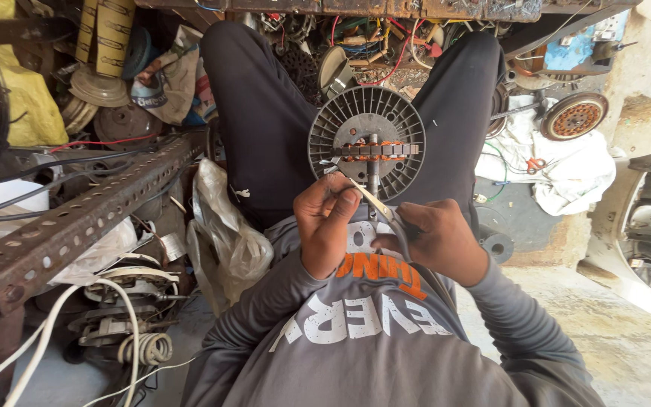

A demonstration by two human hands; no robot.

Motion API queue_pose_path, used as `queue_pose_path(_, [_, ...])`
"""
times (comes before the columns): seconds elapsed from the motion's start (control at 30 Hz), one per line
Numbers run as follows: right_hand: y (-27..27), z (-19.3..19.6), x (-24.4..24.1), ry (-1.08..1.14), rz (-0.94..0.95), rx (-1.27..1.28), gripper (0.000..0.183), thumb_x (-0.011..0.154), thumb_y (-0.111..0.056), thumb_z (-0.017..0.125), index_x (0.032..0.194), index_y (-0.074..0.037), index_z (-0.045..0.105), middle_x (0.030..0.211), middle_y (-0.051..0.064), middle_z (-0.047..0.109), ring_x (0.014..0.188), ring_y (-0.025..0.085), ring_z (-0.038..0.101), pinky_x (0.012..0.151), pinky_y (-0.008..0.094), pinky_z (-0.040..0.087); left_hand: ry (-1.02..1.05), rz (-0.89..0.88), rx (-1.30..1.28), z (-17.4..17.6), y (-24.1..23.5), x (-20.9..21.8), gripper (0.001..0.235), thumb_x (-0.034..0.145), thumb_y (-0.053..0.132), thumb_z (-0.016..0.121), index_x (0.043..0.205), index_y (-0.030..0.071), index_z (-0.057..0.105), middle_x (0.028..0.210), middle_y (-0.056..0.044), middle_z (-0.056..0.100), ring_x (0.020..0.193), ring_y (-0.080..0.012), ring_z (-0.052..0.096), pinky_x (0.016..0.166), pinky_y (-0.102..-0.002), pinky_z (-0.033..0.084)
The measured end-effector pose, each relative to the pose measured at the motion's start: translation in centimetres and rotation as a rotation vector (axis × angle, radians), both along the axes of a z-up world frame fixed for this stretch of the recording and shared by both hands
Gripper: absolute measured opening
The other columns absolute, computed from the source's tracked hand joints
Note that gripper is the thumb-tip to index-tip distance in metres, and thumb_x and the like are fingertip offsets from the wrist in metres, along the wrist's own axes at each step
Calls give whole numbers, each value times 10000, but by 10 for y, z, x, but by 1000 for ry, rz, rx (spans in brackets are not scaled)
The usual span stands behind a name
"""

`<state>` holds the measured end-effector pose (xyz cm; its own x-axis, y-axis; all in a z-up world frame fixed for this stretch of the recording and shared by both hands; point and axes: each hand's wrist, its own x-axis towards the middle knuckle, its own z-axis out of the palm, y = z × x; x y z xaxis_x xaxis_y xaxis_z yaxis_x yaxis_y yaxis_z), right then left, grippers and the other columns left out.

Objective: The person assembles a fan motor by inserting the rotor into the stator, handling internal wiring, and using scissors to trim thread and insulation.

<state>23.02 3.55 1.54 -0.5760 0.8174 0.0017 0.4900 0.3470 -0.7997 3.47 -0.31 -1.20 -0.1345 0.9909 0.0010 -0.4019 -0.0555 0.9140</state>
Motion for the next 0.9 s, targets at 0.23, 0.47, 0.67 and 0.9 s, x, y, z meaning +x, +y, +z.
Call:
queue_pose_path(0.23, [56,3,17,374,-81,-479,342,778,-246,902,924,1,718,747,56,728,655,101,662,567,253,541,84,9,-57,-13,6,-30,164,1068,105,610,1045,-38,686,771,51,523,689,-12,401,598,-220,322])
queue_pose_path(0.47, [79,16,12,238,231,-218,453,677,-303,919,868,22,669,725,88,667,631,160,646,556,315,506,-36,45,-91,-7,11,-27,151,1044,94,589,1047,-39,660,844,2,621,725,-40,471,644,-232,396])
queue_pose_path(0.67, [49,6,-6,50,274,-168,514,593,-393,949,809,-2,695,497,83,545,405,194,518,419,353,413,47,73,104,1,14,-12,151,1095,87,578,1022,-22,652,877,-12,617,780,-36,478,746,-240,424])
queue_pose_path(0.9, [41,-11,-2,60,194,-200,453,639,-358,964,725,-36,657,515,82,565,428,185,492,445,329,431,49,8,74,4,14,-10,174,1063,101,572,991,-34,653,865,-10,631,744,-28,488,677,-228,415])
